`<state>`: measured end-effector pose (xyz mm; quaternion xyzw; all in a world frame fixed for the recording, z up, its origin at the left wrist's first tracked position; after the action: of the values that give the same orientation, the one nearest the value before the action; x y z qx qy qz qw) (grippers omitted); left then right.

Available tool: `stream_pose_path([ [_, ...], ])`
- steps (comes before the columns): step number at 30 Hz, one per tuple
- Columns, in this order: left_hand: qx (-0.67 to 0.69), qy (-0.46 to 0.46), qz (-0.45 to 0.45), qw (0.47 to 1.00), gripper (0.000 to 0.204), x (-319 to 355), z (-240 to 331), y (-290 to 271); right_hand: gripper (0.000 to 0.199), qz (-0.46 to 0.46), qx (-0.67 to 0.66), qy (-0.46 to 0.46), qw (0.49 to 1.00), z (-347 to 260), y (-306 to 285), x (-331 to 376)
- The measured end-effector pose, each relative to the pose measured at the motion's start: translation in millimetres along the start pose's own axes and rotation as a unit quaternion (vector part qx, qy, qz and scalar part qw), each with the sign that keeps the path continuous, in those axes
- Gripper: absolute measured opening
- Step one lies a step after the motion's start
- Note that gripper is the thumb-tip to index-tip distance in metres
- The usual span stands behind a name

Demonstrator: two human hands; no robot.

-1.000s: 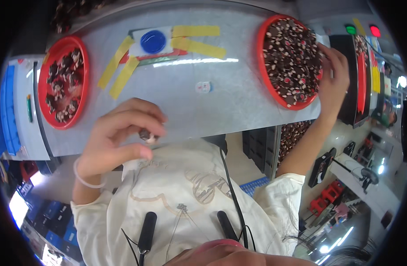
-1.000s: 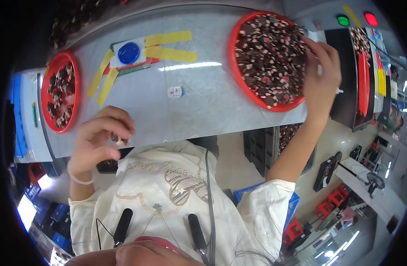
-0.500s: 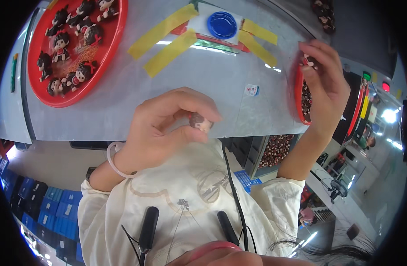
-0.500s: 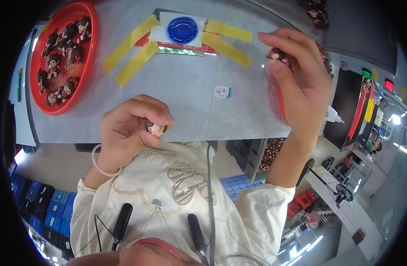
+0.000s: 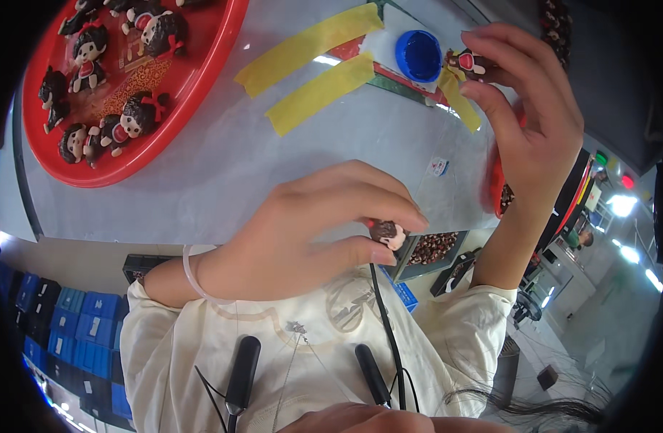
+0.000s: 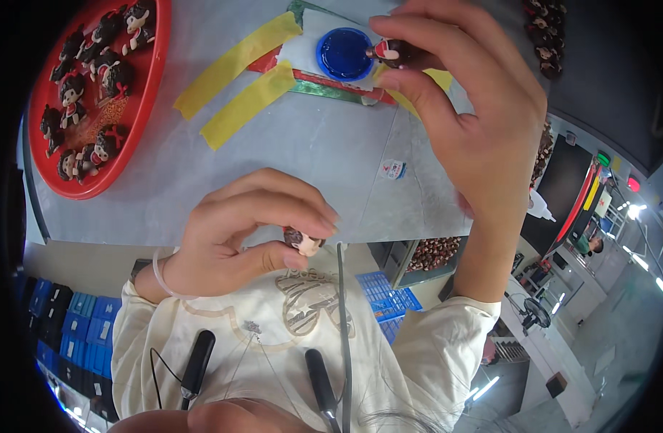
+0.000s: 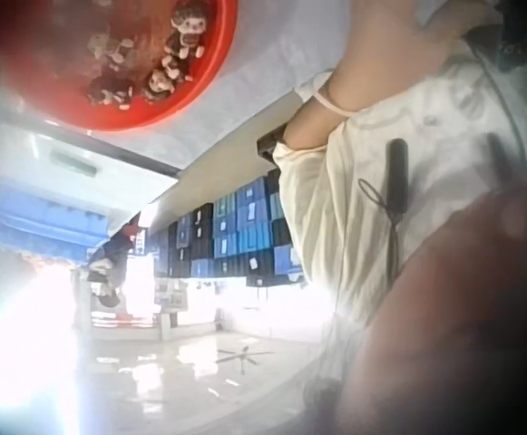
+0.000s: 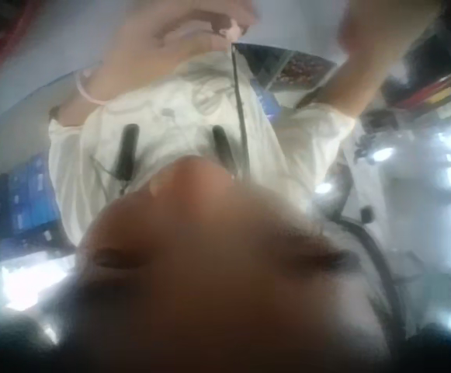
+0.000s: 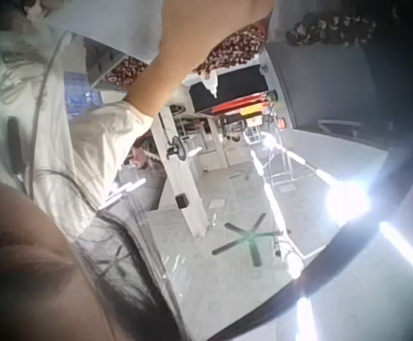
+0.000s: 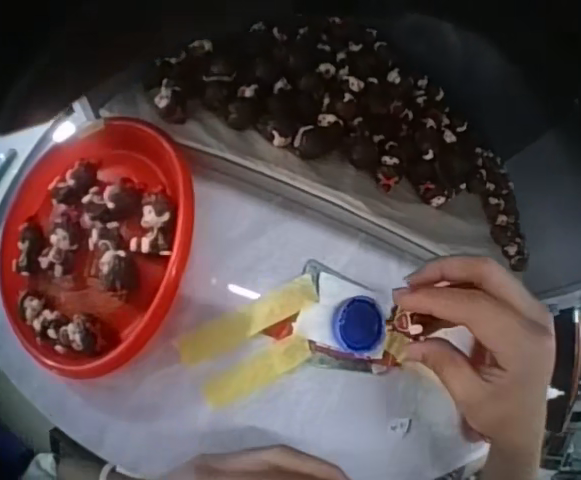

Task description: The person assembles figurines by picking up figurine heads and bodies, dipping the body parts into adhesive in a cap, attaching the heads to the bodies by hand, and placing the assembled figurines onto a tray.

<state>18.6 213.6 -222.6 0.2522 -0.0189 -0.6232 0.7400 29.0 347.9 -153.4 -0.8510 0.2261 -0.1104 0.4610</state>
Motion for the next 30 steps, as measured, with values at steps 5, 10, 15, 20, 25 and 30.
stream_pose_path([
  [5,0.0,-0.009,-0.007,1.0,0.026,0,-4,1,0.027,0.018,0.12,0.0,0.993,-12,10,-6],
  [10,0.009,-0.009,-0.015,1.0,0.026,2,-4,4,0.022,0.035,0.197,-0.115,0.973,-33,24,-9],
  [15,0.028,-0.005,-0.018,0.999,0.025,3,-4,6,0.021,0.013,0.216,-0.085,0.973,-27,21,-5],
  [20,0.031,-0.007,-0.015,0.999,0.025,5,-6,7,0.021,0.002,0.17,-0.081,0.982,-32,30,-8],
  [25,0.025,-0.007,-0.031,0.999,0.024,3,-4,9,0.02,0.024,0.187,-0.058,0.98,-25,19,-14],
  [30,0.007,-0.009,-0.029,1.0,0.026,5,-5,10,0.02,-0.019,0.168,-0.059,0.984,-22,23,-7],
])
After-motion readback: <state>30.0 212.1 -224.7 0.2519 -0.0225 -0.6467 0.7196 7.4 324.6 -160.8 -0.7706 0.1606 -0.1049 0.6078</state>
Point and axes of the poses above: each hand's wrist, its own x-axis away from the middle knuckle, its own y-axis out of the palm, z = x × y, the point moved 10 cm from there along -x, towards the middle knuckle, and after that the axes turned 14 degrees about y, right-handed, at the moved point
